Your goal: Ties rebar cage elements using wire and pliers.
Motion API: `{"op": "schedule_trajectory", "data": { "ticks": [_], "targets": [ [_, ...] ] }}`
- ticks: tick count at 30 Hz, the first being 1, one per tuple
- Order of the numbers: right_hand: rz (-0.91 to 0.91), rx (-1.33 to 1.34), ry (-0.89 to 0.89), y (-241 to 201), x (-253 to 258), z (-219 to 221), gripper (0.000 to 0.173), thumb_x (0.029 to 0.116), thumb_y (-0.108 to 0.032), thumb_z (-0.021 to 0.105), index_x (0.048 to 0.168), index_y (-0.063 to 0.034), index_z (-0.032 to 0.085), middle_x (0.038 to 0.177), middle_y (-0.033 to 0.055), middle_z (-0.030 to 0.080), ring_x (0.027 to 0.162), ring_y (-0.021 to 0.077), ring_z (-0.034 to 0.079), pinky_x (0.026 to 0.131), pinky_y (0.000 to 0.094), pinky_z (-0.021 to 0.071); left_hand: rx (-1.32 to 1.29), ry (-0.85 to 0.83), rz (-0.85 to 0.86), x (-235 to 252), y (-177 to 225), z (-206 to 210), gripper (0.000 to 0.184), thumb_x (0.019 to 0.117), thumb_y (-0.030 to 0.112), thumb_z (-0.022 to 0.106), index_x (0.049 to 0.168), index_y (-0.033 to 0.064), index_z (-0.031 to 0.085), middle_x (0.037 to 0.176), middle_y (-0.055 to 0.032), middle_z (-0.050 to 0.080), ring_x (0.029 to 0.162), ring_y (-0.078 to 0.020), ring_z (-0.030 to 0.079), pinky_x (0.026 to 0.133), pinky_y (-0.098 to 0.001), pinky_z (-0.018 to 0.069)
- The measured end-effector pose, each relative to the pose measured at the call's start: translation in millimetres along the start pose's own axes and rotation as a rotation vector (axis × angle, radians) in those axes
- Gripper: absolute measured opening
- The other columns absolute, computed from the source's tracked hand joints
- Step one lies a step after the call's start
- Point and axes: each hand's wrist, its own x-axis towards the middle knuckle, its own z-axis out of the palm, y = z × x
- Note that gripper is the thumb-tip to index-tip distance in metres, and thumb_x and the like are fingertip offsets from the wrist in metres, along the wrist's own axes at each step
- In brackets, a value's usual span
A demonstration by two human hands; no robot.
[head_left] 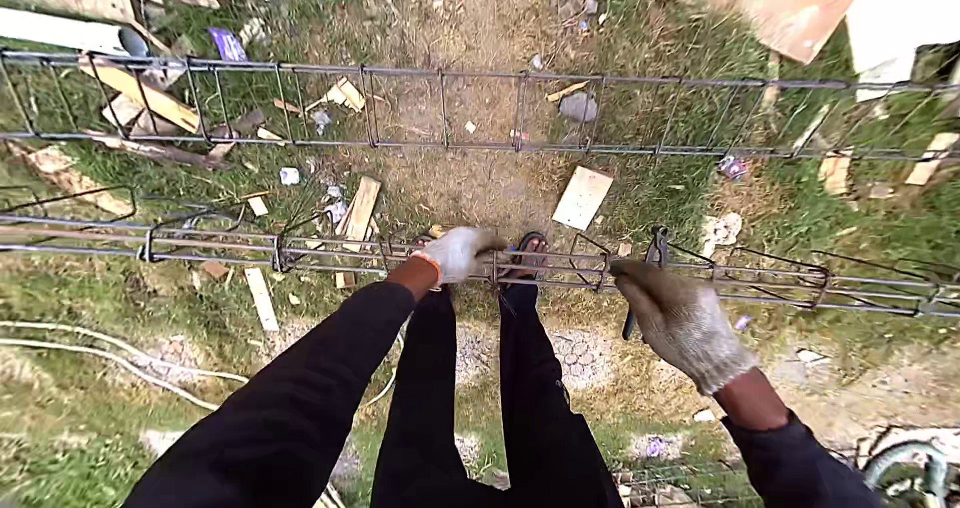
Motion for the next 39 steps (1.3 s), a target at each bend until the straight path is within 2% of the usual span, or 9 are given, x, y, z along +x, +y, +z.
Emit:
{"op": "schedule_trajectory", "data": {
  "ticks": [5, 11, 14, 17, 21, 26, 28, 31, 39],
  "targets": [
    [0.025, -0.006, -0.338, -14.8, 38.2, 42.9, 0.034, 0.1043, -0.015, 0.051, 0.135, -0.0115, 0.066, 0.123, 0.0113, 0.071, 0.113, 0.0284, 0.069, 0.098, 0.0528, 0.0551, -0.042, 0.04, -0.02, -3.8, 0.4, 1.3, 0.032, 0.1032, 0.017, 0.058, 0.132, 0.0204, 0.069, 0.126, -0.0025, 0.071, 0.121, -0.0177, 0.066, 0.11, -0.0464, 0.0494],
    [0.036, -0.215, -0.634, -28.1, 94.6, 82.3, 0.033, 0.1059, -0.026, 0.05, 0.133, -0.032, 0.067, 0.113, 0.0092, 0.074, 0.103, 0.0336, 0.071, 0.085, 0.0616, 0.0565, -0.163, 0.063, -0.071, -6.3, 6.0, -8.8, 0.039, 0.1031, 0.017, 0.056, 0.141, 0.0226, 0.062, 0.123, -0.0007, 0.071, 0.111, -0.0144, 0.068, 0.102, -0.0439, 0.054],
    [-0.004, -0.309, -0.682, -33.7, 122.3, 90.6, 0.023, 0.1016, -0.025, 0.056, 0.119, -0.0256, 0.072, 0.107, 0.0113, 0.073, 0.1, 0.0366, 0.071, 0.08, 0.0646, 0.0562, -0.266, 0.215, -0.07, -10.2, 9.9, -11.0, 0.041, 0.1006, 0.019, 0.055, 0.141, 0.0205, 0.062, 0.118, -0.0036, 0.071, 0.1, -0.0158, 0.069, 0.092, -0.0442, 0.0577],
    [-0.135, -0.279, -0.692, -42.5, 150.3, 93.6, 0.018, 0.1005, -0.025, 0.059, 0.105, -0.0169, 0.074, 0.099, 0.0116, 0.073, 0.096, 0.034, 0.071, 0.081, 0.0623, 0.0563, -0.088, 0.25, -0.048, -9.8, 16.1, -15.3, 0.027, 0.0991, 0.032, 0.064, 0.123, 0.0236, 0.073, 0.114, -0.0032, 0.07, 0.101, -0.0181, 0.068, 0.091, -0.0465, 0.0568],
    [-0.226, -0.25, -0.683, -53.6, 168.5, 86.5, 0.017, 0.096, -0.017, 0.062, 0.108, -0.0142, 0.074, 0.1, 0.0099, 0.073, 0.098, 0.0297, 0.071, 0.086, 0.0572, 0.0564, 0.214, 0.235, -0.089, -2.6, 18.5, -16.6, 0.018, 0.0992, 0.03, 0.062, 0.102, 0.0195, 0.076, 0.108, -0.0072, 0.07, 0.11, -0.0312, 0.064, 0.093, -0.0563, 0.0511],
    [-0.203, -0.472, -0.651, -68.4, 176.0, 65.1, 0.019, 0.0962, -0.02, 0.06, 0.109, -0.024, 0.075, 0.107, 0.0098, 0.07, 0.098, 0.0354, 0.069, 0.074, 0.0626, 0.0549, 0.115, 0.246, -0.277, 2.5, 21.3, -19.1, 0.02, 0.098, 0.037, 0.062, 0.102, 0.0272, 0.079, 0.118, -0.0052, 0.067, 0.114, -0.0298, 0.061, 0.093, -0.056, 0.0514],
    [-0.224, -0.556, -0.662, -80.0, 181.2, 64.0, 0.019, 0.0934, -0.014, 0.062, 0.106, -0.0203, 0.075, 0.108, 0.0133, 0.07, 0.097, 0.0399, 0.068, 0.071, 0.0657, 0.053, 0.084, 0.202, -0.312, 2.5, 28.4, -18.2, 0.026, 0.0993, 0.037, 0.058, 0.116, 0.0271, 0.076, 0.119, -0.0088, 0.068, 0.111, -0.0322, 0.064, 0.09, -0.0596, 0.0524],
    [-0.356, -0.679, -0.695, -88.7, 198.2, 74.3, 0.014, 0.0923, -0.011, 0.064, 0.101, -0.0152, 0.075, 0.108, 0.0162, 0.07, 0.099, 0.0414, 0.066, 0.084, 0.0665, 0.0485, 0.098, 0.189, -0.379, -6.7, 33.0, -15.7, 0.034, 0.1007, 0.033, 0.051, 0.13, 0.0251, 0.067, 0.114, -0.008, 0.072, 0.108, -0.0312, 0.068, 0.091, -0.0632, 0.0506],
    [-0.695, -0.939, -0.841, -107.9, 231.9, 118.6, 0.007, 0.0941, -0.012, 0.065, 0.093, -0.0082, 0.071, 0.091, 0.0189, 0.066, 0.094, 0.042, 0.061, 0.094, 0.0676, 0.0386, -0.024, 0.176, -0.503, -17.7, 23.7, -9.9, 0.028, 0.1007, 0.033, 0.052, 0.117, 0.0235, 0.072, 0.109, -0.0067, 0.074, 0.107, -0.0295, 0.07, 0.091, -0.0642, 0.0507]
  ]
}}
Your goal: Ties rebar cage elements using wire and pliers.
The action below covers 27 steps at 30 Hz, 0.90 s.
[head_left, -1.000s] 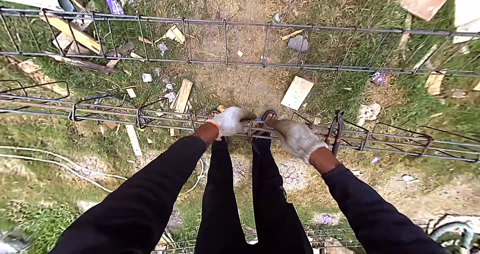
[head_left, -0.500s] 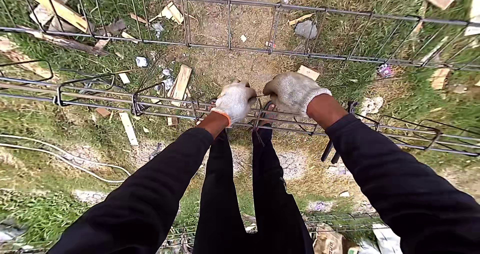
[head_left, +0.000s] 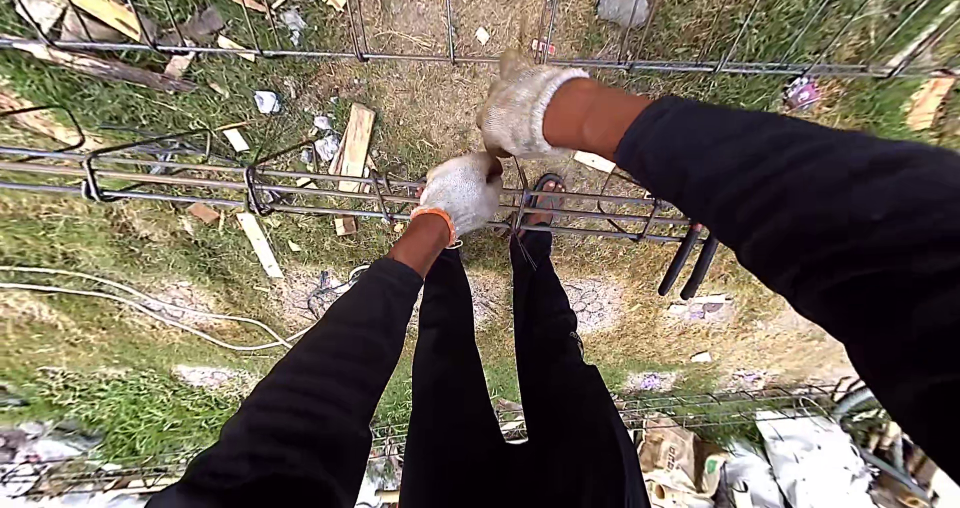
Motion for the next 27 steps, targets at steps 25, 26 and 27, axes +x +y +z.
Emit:
{"op": "schedule_trajectory", "data": {
  "ticks": [25, 26, 27],
  "targets": [
    [0.162, 0.25, -0.138, 17.9, 41.4, 67.5, 0.028, 0.0864, -0.032, 0.074, 0.093, -0.0047, 0.071, 0.091, 0.0214, 0.068, 0.09, 0.0427, 0.067, 0.071, 0.0674, 0.0494, 0.123, 0.412, 0.061, -22.6, 34.8, 64.3, 0.044, 0.0794, 0.038, 0.074, 0.118, 0.018, 0.067, 0.117, -0.0039, 0.071, 0.119, -0.0284, 0.062, 0.117, -0.0618, 0.0261],
    [0.161, 0.269, -0.139, 16.6, 33.8, 65.1, 0.024, 0.0837, -0.03, 0.074, 0.091, -0.0072, 0.071, 0.088, 0.0203, 0.067, 0.086, 0.0416, 0.066, 0.068, 0.066, 0.0484, 0.116, 0.401, 0.064, -22.3, 34.6, 62.9, 0.045, 0.08, 0.041, 0.074, 0.118, 0.0179, 0.067, 0.117, -0.0037, 0.071, 0.118, -0.0275, 0.063, 0.118, -0.0607, 0.0258],
    [0.12, 0.285, -0.123, 16.2, 24.6, 62.4, 0.017, 0.0832, -0.026, 0.074, 0.093, -0.0112, 0.072, 0.086, 0.0181, 0.067, 0.084, 0.0399, 0.066, 0.066, 0.0645, 0.0483, 0.113, 0.396, 0.064, -21.5, 34.5, 61.8, 0.047, 0.0802, 0.044, 0.075, 0.118, 0.0172, 0.068, 0.115, -0.0037, 0.071, 0.117, -0.0271, 0.063, 0.118, -0.0601, 0.0263]
  ]
}}
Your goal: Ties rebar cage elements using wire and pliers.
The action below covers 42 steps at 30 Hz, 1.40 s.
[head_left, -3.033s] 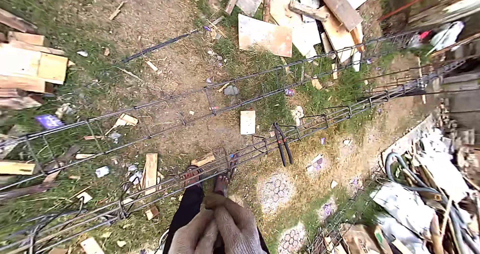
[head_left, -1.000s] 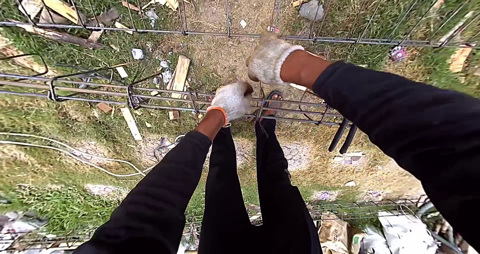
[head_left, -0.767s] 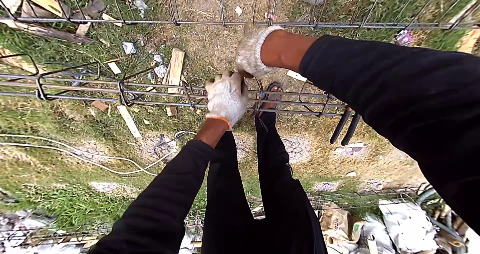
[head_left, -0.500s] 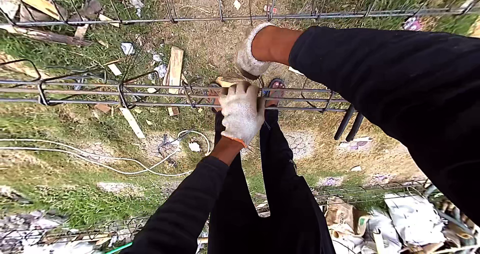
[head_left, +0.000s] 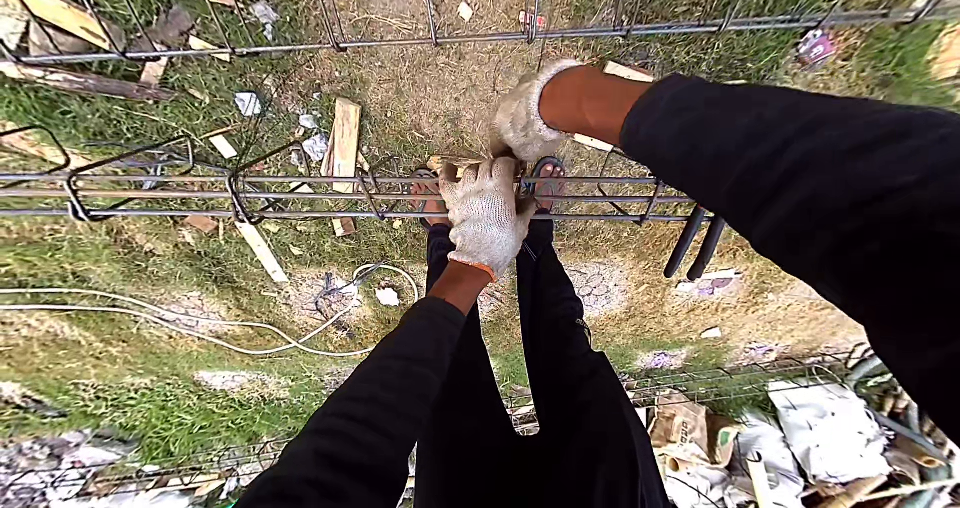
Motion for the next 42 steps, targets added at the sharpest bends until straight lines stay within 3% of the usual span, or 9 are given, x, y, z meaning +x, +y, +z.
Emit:
{"op": "schedule_trajectory", "data": {
  "ticks": [3, 12, 15, 19, 24, 27, 33, 38, 42],
  "targets": [
    [-0.127, 0.143, 0.026, -3.4, -35.6, -3.6, 0.01, 0.0887, -0.008, 0.068, 0.097, -0.0093, 0.072, 0.088, 0.0166, 0.068, 0.086, 0.0387, 0.067, 0.069, 0.0628, 0.0502, -0.016, -0.009, -0.018, 1.3, 0.1, 0.4, 0.052, 0.0807, 0.052, 0.077, 0.116, 0.0146, 0.068, 0.114, -0.0054, 0.072, 0.116, -0.0282, 0.064, 0.118, -0.0603, 0.0265],
    [-0.019, 0.792, 0.299, -10.2, -55.6, 43.3, 0.014, 0.0948, -0.016, 0.062, 0.097, -0.0136, 0.076, 0.094, 0.0076, 0.073, 0.092, 0.0248, 0.07, 0.083, 0.0533, 0.0548, -0.084, 0.068, -0.055, 4.6, 1.4, 6.3, 0.049, 0.0845, 0.056, 0.073, 0.106, 0.0124, 0.07, 0.102, -0.0073, 0.072, 0.106, -0.0288, 0.066, 0.11, -0.0554, 0.0386],
    [-0.02, 0.893, 0.368, -12.3, -58.7, 54.7, 0.015, 0.0949, -0.017, 0.063, 0.1, -0.0156, 0.077, 0.095, 0.0036, 0.074, 0.091, 0.0183, 0.069, 0.085, 0.0468, 0.0549, -0.142, -0.017, 0.007, 10.8, -10.8, -0.1, 0.049, 0.0834, 0.051, 0.075, 0.113, 0.0133, 0.069, 0.105, -0.007, 0.073, 0.104, -0.0276, 0.068, 0.102, -0.0555, 0.0448],
    [0.028, 0.941, 0.367, -20.4, -57.0, 51.7, 0.032, 0.0932, -0.012, 0.065, 0.125, -0.0127, 0.064, 0.099, 0.0069, 0.073, 0.093, 0.0221, 0.071, 0.086, 0.0489, 0.0574, -0.233, -0.237, 0.169, 29.6, -38.4, -15.9, 0.048, 0.0901, 0.042, 0.073, 0.131, 0.0198, 0.062, 0.111, 0.0009, 0.074, 0.099, -0.017, 0.071, 0.091, -0.0495, 0.0576],
    [-0.017, 0.945, 0.331, -15.5, -55.4, 50.7, 0.034, 0.0944, -0.015, 0.065, 0.128, -0.0138, 0.06, 0.098, 0.006, 0.073, 0.091, 0.0204, 0.071, 0.086, 0.0476, 0.0573, 0.006, -0.337, 0.151, 34.6, -23.4, -24.8, 0.063, 0.0812, 0.052, 0.075, 0.135, 0.0224, 0.06, 0.11, -0.0023, 0.074, 0.103, -0.026, 0.07, 0.09, -0.0574, 0.0541],
    [0.008, 0.95, 0.284, -14.4, -56.5, 50.9, 0.037, 0.0949, -0.014, 0.064, 0.131, -0.0148, 0.059, 0.101, 0.006, 0.074, 0.094, 0.0214, 0.071, 0.087, 0.0486, 0.0573, 0.175, -0.329, 0.067, 28.7, -3.1, -20.2, 0.056, 0.0773, 0.055, 0.072, 0.119, 0.0194, 0.065, 0.098, -0.0094, 0.073, 0.098, -0.0341, 0.069, 0.089, -0.0617, 0.0477],
    [0.094, 0.834, 0.192, -24.9, -50.9, 30.3, 0.026, 0.0948, -0.015, 0.06, 0.119, -0.0076, 0.065, 0.108, 0.0164, 0.069, 0.102, 0.0326, 0.068, 0.084, 0.0578, 0.0529, -0.019, -0.288, 0.016, 20.5, -8.3, -16.4, 0.055, 0.0799, 0.05, 0.075, 0.125, 0.02, 0.066, 0.108, -0.0036, 0.074, 0.107, -0.0254, 0.068, 0.106, -0.0602, 0.0411],
    [0.08, 0.822, 0.195, -16.2, -49.5, 25.4, 0.027, 0.0943, -0.016, 0.06, 0.119, -0.0092, 0.066, 0.107, 0.0148, 0.07, 0.1, 0.0305, 0.068, 0.085, 0.0574, 0.0529, -0.069, -0.186, 0.009, 22.4, -5.9, -18.5, 0.054, 0.0848, 0.059, 0.069, 0.119, 0.0177, 0.068, 0.103, -0.005, 0.074, 0.104, -0.0261, 0.068, 0.105, -0.0597, 0.0402],
    [0.119, 0.795, 0.163, -12.3, -55.1, 21.5, 0.031, 0.0929, -0.02, 0.065, 0.123, -0.0116, 0.066, 0.108, 0.0132, 0.07, 0.099, 0.0296, 0.069, 0.083, 0.0567, 0.0543, -0.095, -0.09, 0.074, 17.8, -9.6, -7.8, 0.045, 0.0927, 0.052, 0.064, 0.119, 0.0151, 0.068, 0.104, -0.0064, 0.074, 0.105, -0.0281, 0.068, 0.103, -0.06, 0.0416]
  ]
}}
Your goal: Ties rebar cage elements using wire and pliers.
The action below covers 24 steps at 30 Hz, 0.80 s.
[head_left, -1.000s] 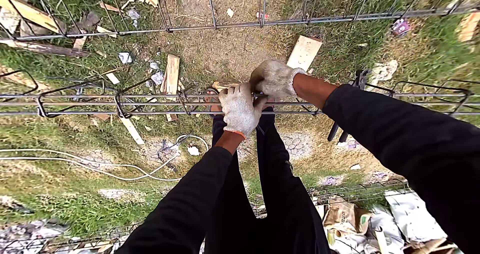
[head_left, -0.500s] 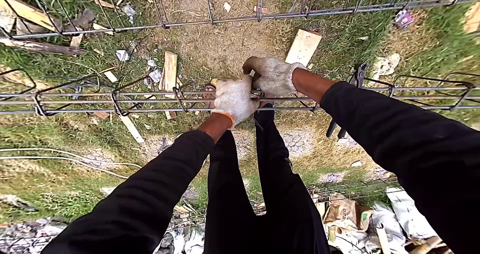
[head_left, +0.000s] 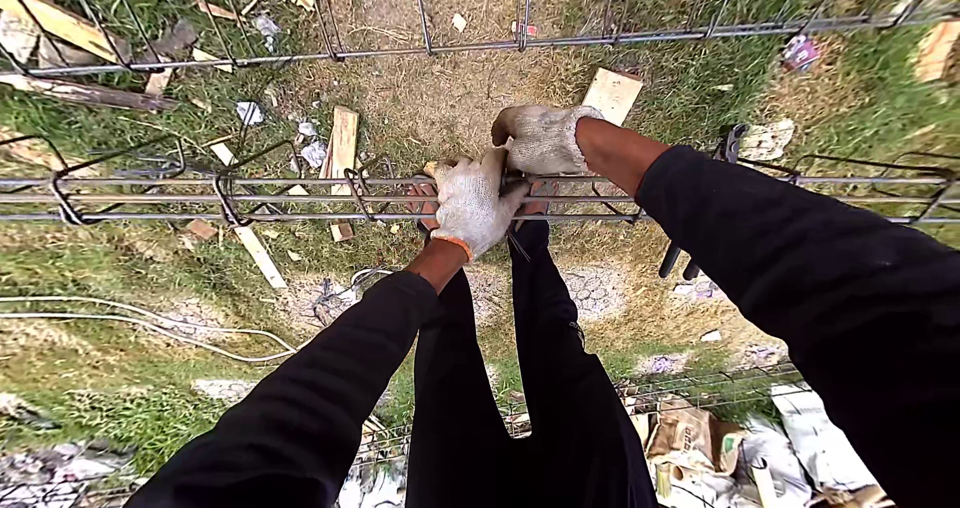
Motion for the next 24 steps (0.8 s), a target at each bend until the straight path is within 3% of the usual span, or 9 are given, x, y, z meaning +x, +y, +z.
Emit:
{"op": "schedule_trajectory", "data": {
  "ticks": [4, 8, 13, 16, 20, 24],
  "targets": [
    [-0.008, -0.11, 0.053, 0.1, -13.4, 1.4, 0.017, 0.0937, -0.024, 0.065, 0.097, -0.0085, 0.072, 0.094, 0.0149, 0.07, 0.091, 0.0341, 0.068, 0.078, 0.0602, 0.0522, -0.013, -0.08, 0.037, 1.8, -12.1, -3.8, 0.046, 0.0929, 0.057, 0.064, 0.121, 0.0216, 0.069, 0.103, -0.0025, 0.075, 0.1, -0.0231, 0.07, 0.097, -0.057, 0.0483],
    [-0.074, -0.081, 0.147, 2.6, -35.3, 7.5, 0.012, 0.095, -0.016, 0.061, 0.097, -0.0109, 0.072, 0.09, 0.0104, 0.07, 0.088, 0.0293, 0.068, 0.077, 0.0562, 0.0545, -0.112, -0.2, 0.081, 13.7, -20.6, -18.9, 0.039, 0.0895, 0.056, 0.071, 0.117, 0.0275, 0.07, 0.1, 0.0035, 0.075, 0.094, -0.0165, 0.072, 0.084, -0.0531, 0.0578],
    [-0.139, -0.098, 0.146, -1.1, -53.6, 11.6, 0.017, 0.0984, -0.028, 0.062, 0.09, -0.0144, 0.068, 0.079, 0.0048, 0.065, 0.076, 0.0234, 0.066, 0.068, 0.0511, 0.0531, -0.082, -0.188, 0.143, 15.2, -24.7, -18.7, 0.028, 0.0942, 0.054, 0.066, 0.104, 0.0289, 0.073, 0.094, 0.0072, 0.074, 0.089, -0.0136, 0.071, 0.08, -0.0523, 0.0571],
    [-0.19, -0.101, 0.15, 11.8, -52.8, 11.9, 0.013, 0.098, -0.021, 0.06, 0.094, -0.0155, 0.07, 0.081, 0.0037, 0.069, 0.076, 0.0217, 0.068, 0.069, 0.0505, 0.0558, -0.091, -0.185, 0.196, 17.1, -24.1, -22.7, 0.026, 0.0982, 0.05, 0.061, 0.099, 0.0279, 0.073, 0.089, 0.0061, 0.073, 0.085, -0.0144, 0.07, 0.077, -0.0529, 0.0559],
    [-0.257, -0.147, 0.126, 27.6, -52.1, 12.7, 0.014, 0.1011, -0.023, 0.057, 0.101, -0.0192, 0.071, 0.088, 0.0013, 0.07, 0.083, 0.0204, 0.069, 0.075, 0.0518, 0.0568, -0.119, -0.209, 0.265, 19.8, -28.2, -26.3, 0.03, 0.1016, 0.049, 0.054, 0.094, 0.0254, 0.072, 0.083, 0.005, 0.07, 0.079, -0.0146, 0.069, 0.072, -0.0511, 0.0544],
    [-0.381, -0.172, 0.098, 45.7, -38.6, 11.1, 0.015, 0.101, -0.023, 0.059, 0.107, -0.0212, 0.073, 0.095, 0.0011, 0.073, 0.091, 0.0206, 0.071, 0.082, 0.0524, 0.0575, -0.175, -0.209, 0.276, 20.7, -31.7, -23.7, 0.031, 0.1023, 0.048, 0.054, 0.098, 0.0239, 0.074, 0.085, 0.0043, 0.071, 0.081, -0.0136, 0.069, 0.074, -0.0497, 0.056]
  ]
}}
